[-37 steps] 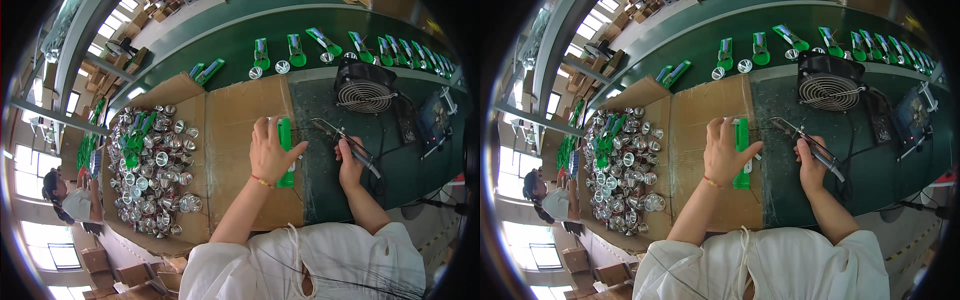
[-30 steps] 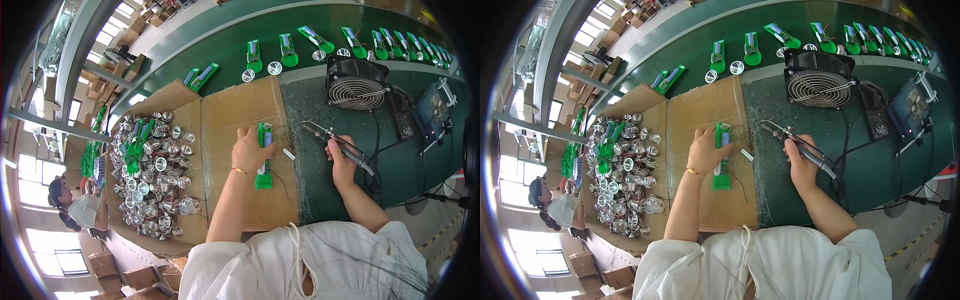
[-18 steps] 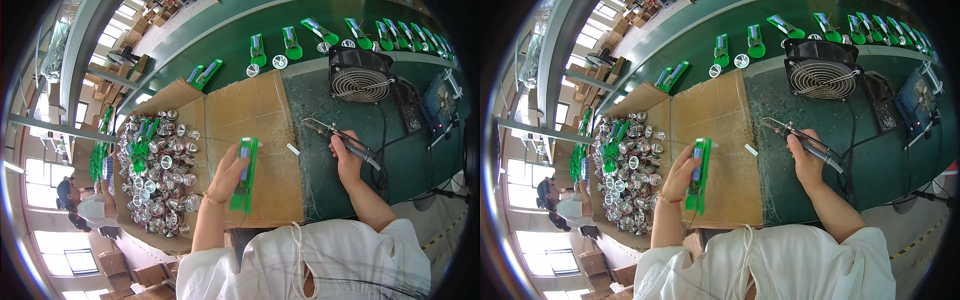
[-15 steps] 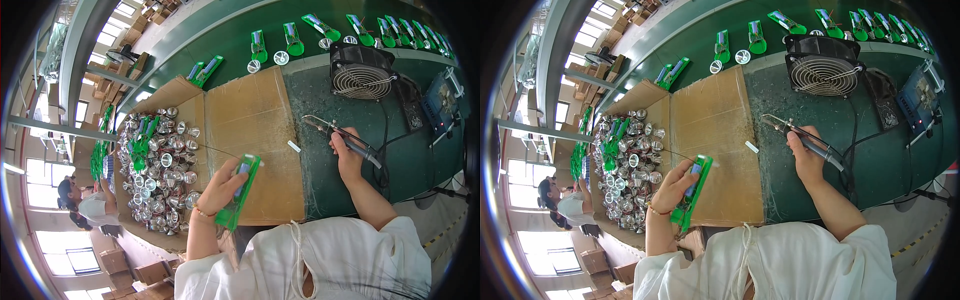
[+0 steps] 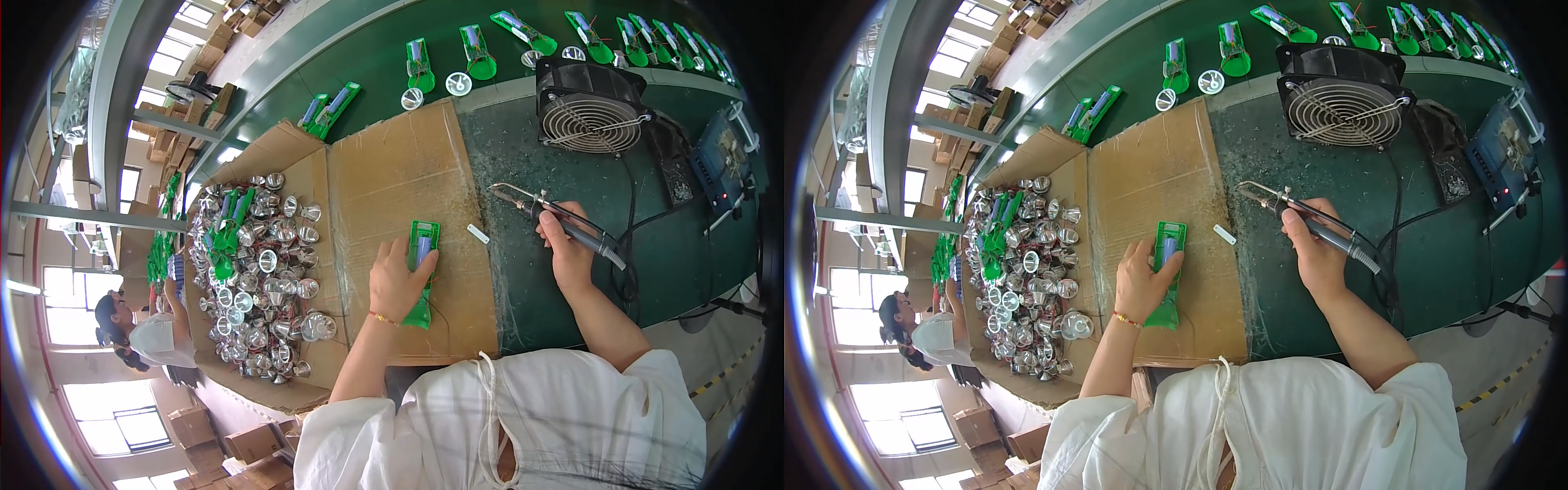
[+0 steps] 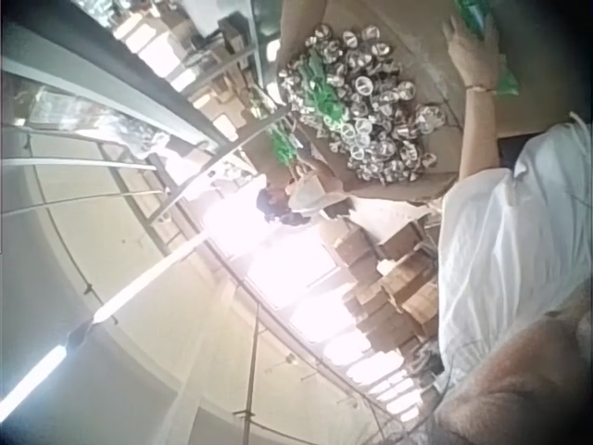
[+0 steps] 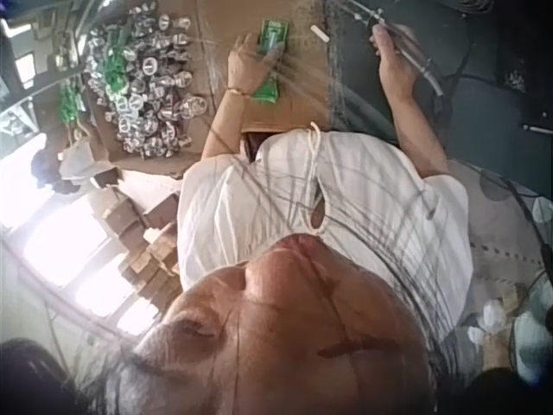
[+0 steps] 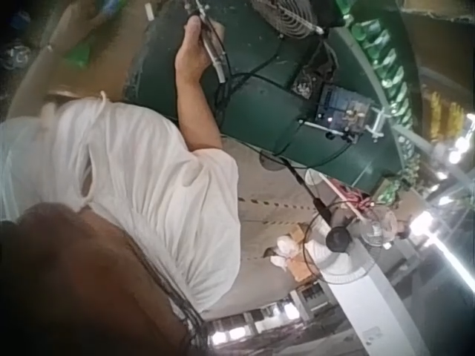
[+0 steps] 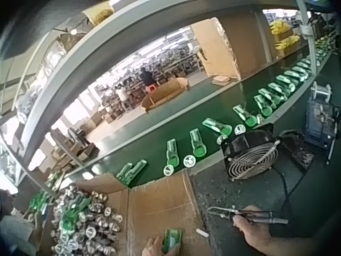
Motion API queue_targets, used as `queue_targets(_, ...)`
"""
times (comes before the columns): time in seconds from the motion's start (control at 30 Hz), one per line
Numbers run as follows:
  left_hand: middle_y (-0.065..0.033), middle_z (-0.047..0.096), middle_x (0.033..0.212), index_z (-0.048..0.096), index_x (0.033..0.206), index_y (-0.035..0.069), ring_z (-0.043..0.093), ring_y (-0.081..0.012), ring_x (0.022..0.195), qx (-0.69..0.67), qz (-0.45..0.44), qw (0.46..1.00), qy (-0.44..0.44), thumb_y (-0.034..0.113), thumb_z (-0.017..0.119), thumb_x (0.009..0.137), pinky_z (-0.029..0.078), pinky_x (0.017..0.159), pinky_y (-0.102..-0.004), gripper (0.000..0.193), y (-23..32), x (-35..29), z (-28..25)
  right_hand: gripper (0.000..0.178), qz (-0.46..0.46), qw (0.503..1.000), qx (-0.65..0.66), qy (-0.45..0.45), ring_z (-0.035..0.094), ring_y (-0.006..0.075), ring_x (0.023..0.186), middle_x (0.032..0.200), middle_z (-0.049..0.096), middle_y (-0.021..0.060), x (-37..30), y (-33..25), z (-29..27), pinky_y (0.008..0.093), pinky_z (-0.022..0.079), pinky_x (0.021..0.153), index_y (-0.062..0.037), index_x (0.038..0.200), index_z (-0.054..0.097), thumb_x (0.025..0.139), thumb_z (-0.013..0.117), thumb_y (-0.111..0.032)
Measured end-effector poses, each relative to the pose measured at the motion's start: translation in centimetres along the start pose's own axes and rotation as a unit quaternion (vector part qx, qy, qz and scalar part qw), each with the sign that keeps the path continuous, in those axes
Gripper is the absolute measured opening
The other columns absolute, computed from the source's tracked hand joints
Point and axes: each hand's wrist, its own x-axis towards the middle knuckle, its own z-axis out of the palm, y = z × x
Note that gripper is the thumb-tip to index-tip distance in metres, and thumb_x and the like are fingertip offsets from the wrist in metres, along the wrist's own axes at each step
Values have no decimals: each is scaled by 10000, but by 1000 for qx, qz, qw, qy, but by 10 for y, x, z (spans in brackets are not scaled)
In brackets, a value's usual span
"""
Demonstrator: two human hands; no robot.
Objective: Perform precision soldering on circuit boards inside flashlight housings on an assembly line.
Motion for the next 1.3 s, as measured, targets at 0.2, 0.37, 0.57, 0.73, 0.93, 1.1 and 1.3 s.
queue_targets(0.2, -129, 627, 723, 579, 1113, 35, 608, -134, 633, -254, -82, 956, -120, 264, 688, 783, 467, 564, -290, 416, 24, -16, -16, 210, 49, 997, 0, -56, 564, 71, 620, 743, 624, 74, -9, -15, 3, 184, 441, 534, -14, 1000, 502, 896, 561, -186)
queue_targets(0.37, -137, 620, 842, 544, 1207, 69, 608, -190, 713, -211, 130, 961, -123, 220, 715, 759, 474, 621, -289, 503, 56, -38, -27, 308, 172, 961, 115, -184, 643, 194, 801, 918, 635, 168, -13, -42, 23, 285, 510, 705, -32, 1167, 412, 940, 456, -235)
queue_targets(0.57, -113, 623, 694, 363, 1162, 25, 625, -197, 608, -177, 126, 975, -48, 210, 828, 636, 484, 566, -263, 726, 64, -52, -24, 277, 213, 933, 146, -252, 626, 155, 838, 907, 576, 75, -29, -37, 35, 248, 483, 704, -17, 1083, 481, 935, 494, -251)
queue_targets(0.73, -93, 622, 706, 403, 1079, 24, 620, -210, 582, -153, 162, 975, 7, 250, 824, 637, 483, 518, -278, 651, 58, -61, -16, 311, 239, 934, 94, -248, 623, 142, 815, 897, 558, 59, -37, -33, 40, 234, 474, 664, -25, 1066, 493, 928, 509, -303)
queue_targets(0.93, -66, 606, 705, 476, 980, 39, 595, -215, 540, -115, 221, 964, 93, 305, 828, 616, 467, 462, -300, 572, 44, -66, -5, 322, 214, 948, 84, -218, 570, 97, 733, 857, 565, 45, -46, -30, 48, 218, 441, 629, -24, 1036, 503, 928, 504, -327)
queue_targets(1.1, -48, 578, 613, 496, 858, 47, 585, -179, 506, -88, 192, 969, 127, 304, 864, 547, 459, 455, -269, 546, 48, -64, -2, 309, 132, 972, 9, -193, 485, 52, 679, 770, 529, 9, -44, -36, 53, 203, 397, 588, -23, 1042, 498, 936, 496, -313)
queue_targets(1.3, -19, 512, 558, 553, 747, 54, 518, -172, 449, -20, 322, 937, 131, 346, 807, 614, 398, 393, -287, 409, 38, -64, -23, 348, 222, 924, 45, -310, 558, 100, 793, 827, 583, 54, -46, -50, 49, 241, 446, 703, -22, 1105, 459, 935, 488, -324)
